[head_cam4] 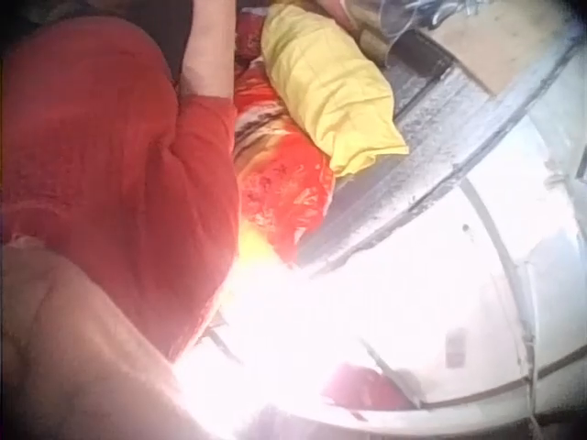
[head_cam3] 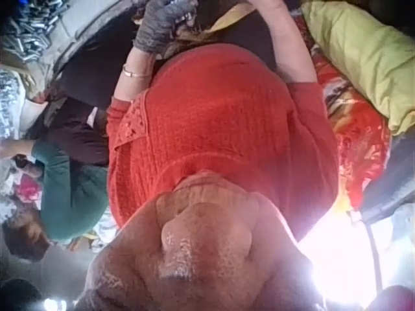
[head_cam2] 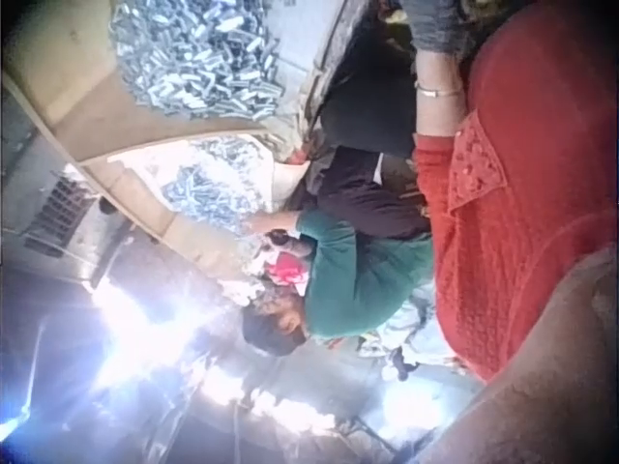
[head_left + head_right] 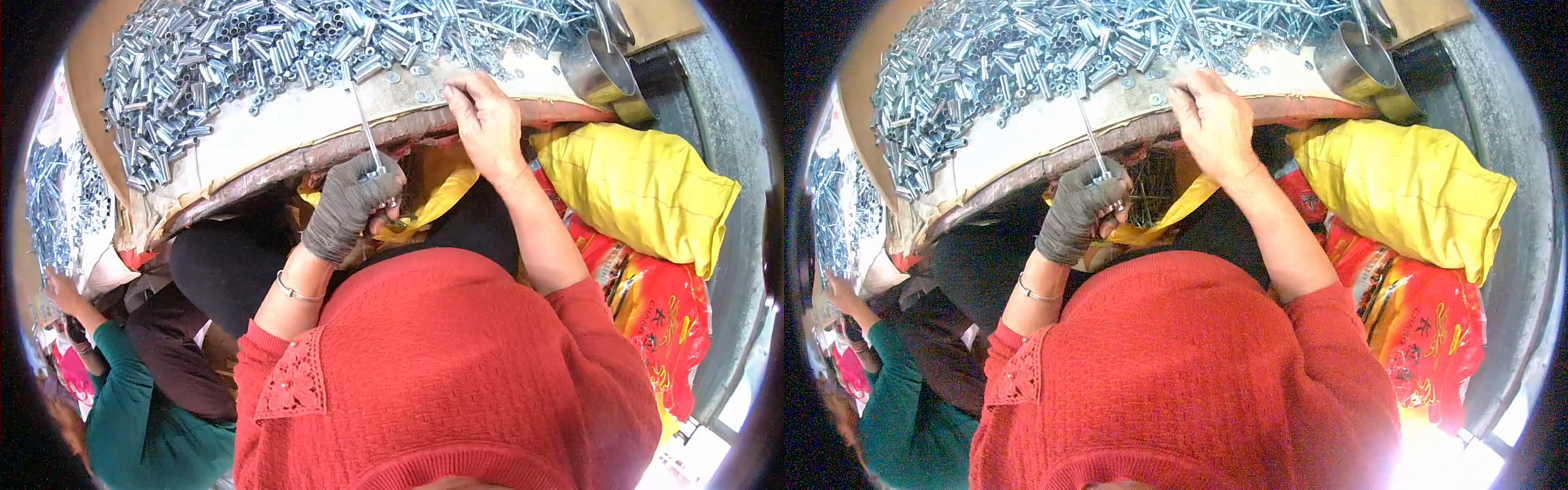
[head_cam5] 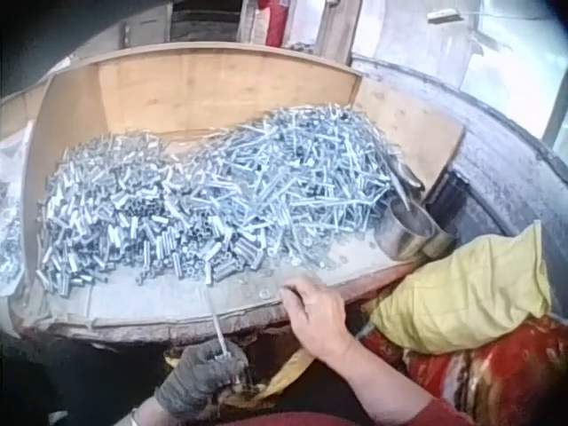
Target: The person assembles expansion bolts by hand, placing washers and sleeves onto threaded rods.
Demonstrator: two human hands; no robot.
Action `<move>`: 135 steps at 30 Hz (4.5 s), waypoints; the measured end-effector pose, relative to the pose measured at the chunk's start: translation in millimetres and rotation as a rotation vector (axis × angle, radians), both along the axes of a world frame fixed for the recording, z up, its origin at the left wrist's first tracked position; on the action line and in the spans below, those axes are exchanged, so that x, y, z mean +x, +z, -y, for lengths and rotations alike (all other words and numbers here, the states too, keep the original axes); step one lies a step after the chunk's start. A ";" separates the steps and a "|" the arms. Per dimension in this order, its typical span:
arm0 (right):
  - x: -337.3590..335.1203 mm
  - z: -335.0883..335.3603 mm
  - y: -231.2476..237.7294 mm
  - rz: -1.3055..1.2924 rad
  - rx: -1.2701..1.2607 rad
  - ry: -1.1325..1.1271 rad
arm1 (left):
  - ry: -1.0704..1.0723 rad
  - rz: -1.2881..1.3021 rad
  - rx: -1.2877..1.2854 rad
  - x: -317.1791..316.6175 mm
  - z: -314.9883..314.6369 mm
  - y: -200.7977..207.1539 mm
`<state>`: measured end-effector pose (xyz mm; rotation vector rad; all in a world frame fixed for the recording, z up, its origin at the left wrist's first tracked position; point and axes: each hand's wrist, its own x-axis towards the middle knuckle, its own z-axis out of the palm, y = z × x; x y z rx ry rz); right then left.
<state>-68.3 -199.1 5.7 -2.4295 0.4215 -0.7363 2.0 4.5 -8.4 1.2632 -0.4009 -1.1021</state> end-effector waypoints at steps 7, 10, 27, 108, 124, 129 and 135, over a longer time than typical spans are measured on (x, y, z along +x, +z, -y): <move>8.0 34.9 2.4 -0.131 0.006 0.099 | -0.029 0.227 0.093 4.9 -3.5 -10.8; -1.2 55.1 4.1 -0.214 -0.211 -0.212 | -0.006 0.193 0.078 7.2 -6.2 -7.2; -5.9 93.3 -11.4 -0.055 -0.082 -0.111 | -0.056 0.230 0.158 7.8 -5.5 7.1; 18.2 71.5 31.3 0.204 0.153 -0.063 | 0.393 0.405 0.150 41.2 -44.8 5.7; -12.8 96.7 4.4 0.185 0.318 -0.134 | 0.132 0.407 0.125 22.1 -22.7 2.4; -13.0 131.9 -4.6 0.137 0.139 -0.294 | 0.080 0.446 0.142 17.6 -20.3 -1.8; -13.4 125.9 -16.6 -0.086 -0.218 -0.185 | 0.065 0.448 0.160 16.8 -19.8 -4.5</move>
